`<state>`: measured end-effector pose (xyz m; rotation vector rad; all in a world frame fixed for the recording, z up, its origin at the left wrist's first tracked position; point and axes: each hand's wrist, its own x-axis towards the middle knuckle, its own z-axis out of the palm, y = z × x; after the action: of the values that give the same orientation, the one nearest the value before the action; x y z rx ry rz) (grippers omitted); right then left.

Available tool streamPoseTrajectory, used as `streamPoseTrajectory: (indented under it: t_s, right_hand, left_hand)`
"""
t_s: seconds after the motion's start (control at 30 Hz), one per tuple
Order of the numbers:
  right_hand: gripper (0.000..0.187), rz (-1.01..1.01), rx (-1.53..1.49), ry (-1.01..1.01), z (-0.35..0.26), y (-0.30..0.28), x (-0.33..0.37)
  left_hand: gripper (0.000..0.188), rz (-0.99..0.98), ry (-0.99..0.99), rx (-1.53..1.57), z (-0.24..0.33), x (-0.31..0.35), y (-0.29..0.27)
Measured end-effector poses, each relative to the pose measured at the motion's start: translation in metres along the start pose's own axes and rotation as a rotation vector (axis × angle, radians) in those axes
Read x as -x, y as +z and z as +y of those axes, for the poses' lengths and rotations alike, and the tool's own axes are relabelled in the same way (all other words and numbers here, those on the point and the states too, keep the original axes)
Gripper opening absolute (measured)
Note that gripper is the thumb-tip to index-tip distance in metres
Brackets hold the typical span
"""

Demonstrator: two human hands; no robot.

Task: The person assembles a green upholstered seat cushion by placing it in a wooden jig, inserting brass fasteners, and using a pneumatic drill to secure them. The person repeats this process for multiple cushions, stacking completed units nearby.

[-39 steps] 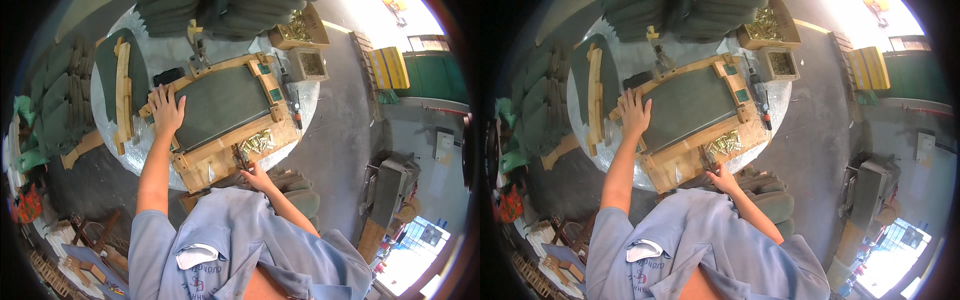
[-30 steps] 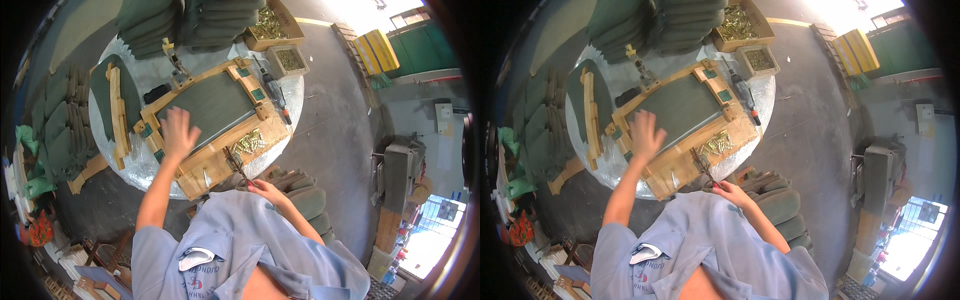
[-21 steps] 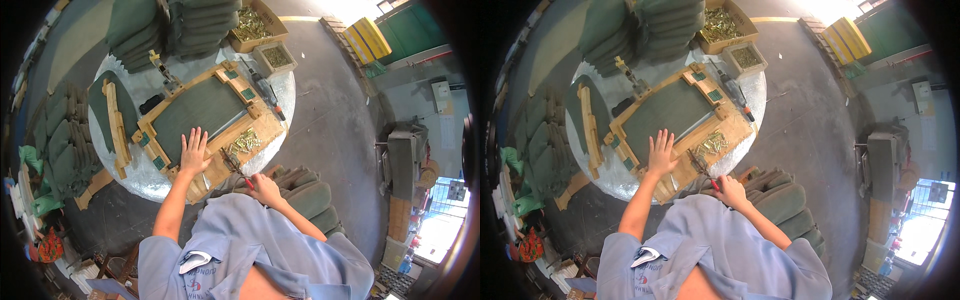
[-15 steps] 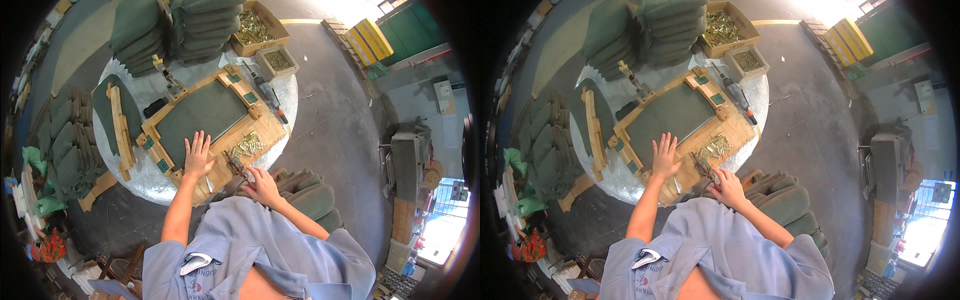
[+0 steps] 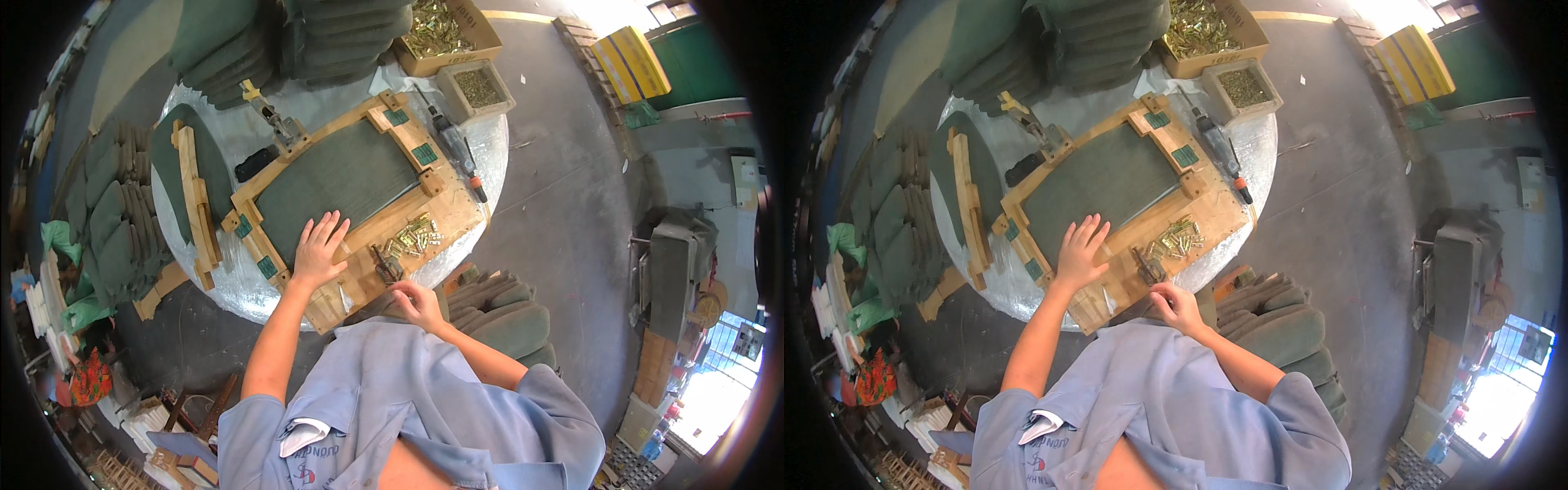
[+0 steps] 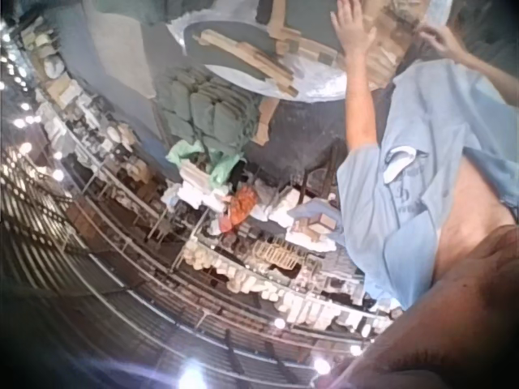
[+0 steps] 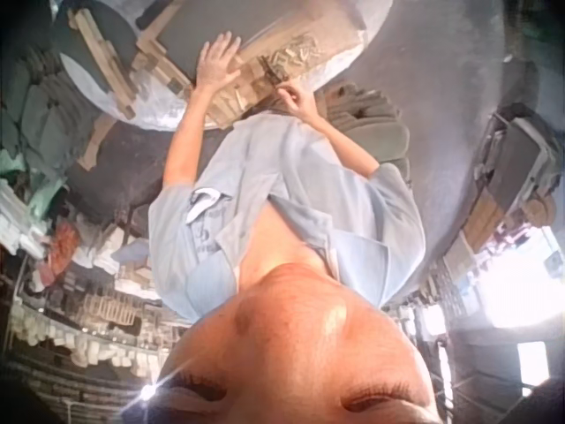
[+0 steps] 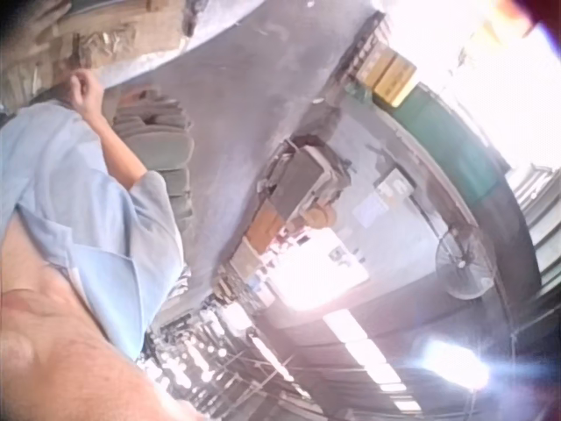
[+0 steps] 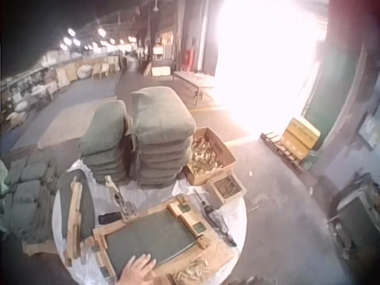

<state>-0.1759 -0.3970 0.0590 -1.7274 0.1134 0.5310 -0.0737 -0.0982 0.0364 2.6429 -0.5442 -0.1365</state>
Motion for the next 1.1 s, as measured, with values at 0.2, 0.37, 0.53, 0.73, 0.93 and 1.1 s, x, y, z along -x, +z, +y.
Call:
streamPoseTrajectory:
  t_s: [0.2, 0.37, 0.53, 0.73, 0.93, 1.1]
  right_hand:
    - [0.026, 0.255, 0.237, -0.317, 0.010, -0.018, 0.009]
    - [0.037, 0.079, 0.069, 0.397, 0.012, -0.010, 0.027]
    - [0.032, 0.122, 0.219, 0.223, -0.069, 0.004, -0.005]
    - [0.023, 0.389, 0.521, -0.450, -0.065, 0.026, -0.062]
    - [0.022, 0.358, 0.306, -0.571, -0.060, 0.047, -0.081]
    - [0.018, 0.299, 0.453, -0.493, -0.063, 0.056, -0.098]
  left_hand:
    - [0.112, 0.042, -0.013, -0.029, 0.001, -0.002, 0.007]
    - [0.110, 0.055, -0.013, -0.030, 0.000, 0.003, 0.015]
    - [0.113, 0.070, -0.007, -0.047, -0.002, -0.001, 0.013]
    - [0.110, 0.088, 0.004, -0.045, -0.003, -0.004, 0.013]
    - [0.108, 0.077, -0.010, -0.028, -0.007, -0.001, 0.015]
    - [0.109, 0.072, 0.012, -0.042, -0.010, 0.001, 0.015]
